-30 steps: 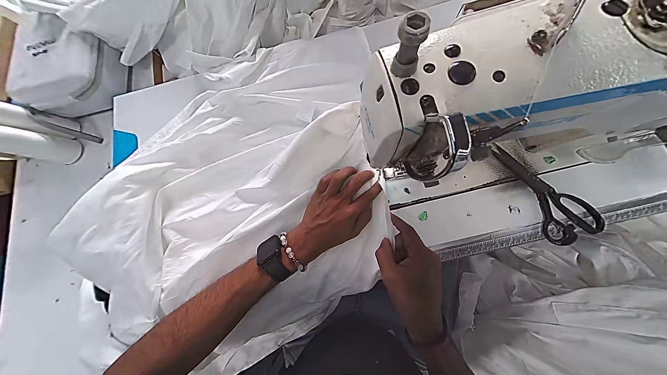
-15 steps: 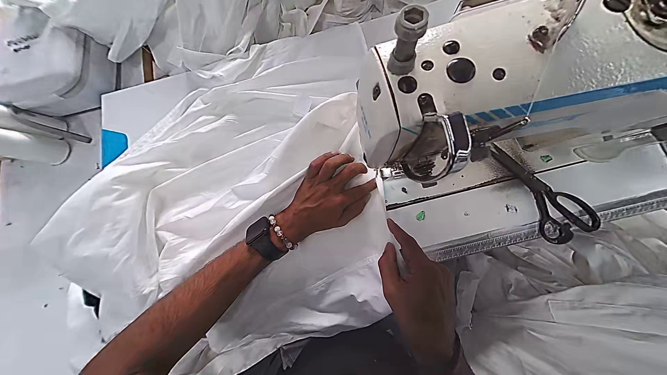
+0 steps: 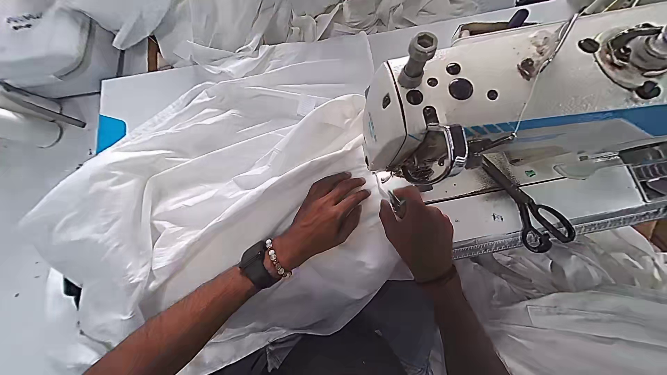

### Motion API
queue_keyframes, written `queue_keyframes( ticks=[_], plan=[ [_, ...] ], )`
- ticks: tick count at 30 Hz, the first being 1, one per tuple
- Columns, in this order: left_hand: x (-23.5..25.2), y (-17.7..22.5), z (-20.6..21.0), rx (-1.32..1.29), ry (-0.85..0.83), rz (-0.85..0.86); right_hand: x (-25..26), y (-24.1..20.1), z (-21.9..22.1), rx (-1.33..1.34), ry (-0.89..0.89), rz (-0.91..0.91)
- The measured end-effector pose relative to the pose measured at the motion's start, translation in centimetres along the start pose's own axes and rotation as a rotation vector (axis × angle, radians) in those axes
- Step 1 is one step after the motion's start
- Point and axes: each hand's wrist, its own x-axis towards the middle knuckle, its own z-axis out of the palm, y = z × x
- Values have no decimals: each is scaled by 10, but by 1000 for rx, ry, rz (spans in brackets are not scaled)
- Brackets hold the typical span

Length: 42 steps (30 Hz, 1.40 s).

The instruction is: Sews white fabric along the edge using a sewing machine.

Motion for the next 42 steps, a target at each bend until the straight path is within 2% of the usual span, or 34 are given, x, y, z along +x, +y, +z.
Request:
queue_keyframes(
  ticks=[4, 7, 9, 12, 13, 14, 16, 18, 19, 20, 23, 27, 33, 37, 39, 42],
  plan=[
    [1, -8, -1, 78, -17, 177, -59, 47, -28, 315, -169, -99],
    [1, 3, 4, 81, -9, 238, -113, 38, -34, 337, -316, -319],
    [1, 7, 6, 80, 16, 273, -139, 20, -12, 287, -554, -475],
    [-2, 7, 3, 51, -5, 291, -138, 1, 15, 145, -1180, -494],
    [-3, 5, 0, 54, -36, 298, -130, 0, 16, 198, -1255, -501],
    [-3, 2, -3, 59, -63, 304, -123, 2, 12, 338, -1152, -507],
    [-6, 0, -4, 63, -89, 296, -105, -2, -5, 618, -662, -398],
    [-7, 3, -1, 49, -74, 285, -72, -9, -16, 485, -162, -217],
    [-6, 6, 1, 50, -72, 278, -54, -8, -14, 365, -27, -127],
    [-5, 8, 3, 51, -68, 275, -39, -6, -8, 273, 34, -47],
    [-1, 12, 3, 41, -19, 252, -19, -9, 6, 171, 46, 112],
    [9, 11, 1, 78, 83, 138, -18, -18, 7, 101, 16, 145],
    [18, 8, 4, 190, 6, 7, -11, -17, 4, 104, 17, 160],
    [18, 9, 7, 270, -10, -61, -20, -13, 16, 52, 143, -32],
    [18, 8, 6, 240, 34, -1, -27, -10, 22, 5, 182, -150],
    [14, 7, 6, 147, 44, 138, -41, -6, 18, -9, 152, -248]
  ],
)
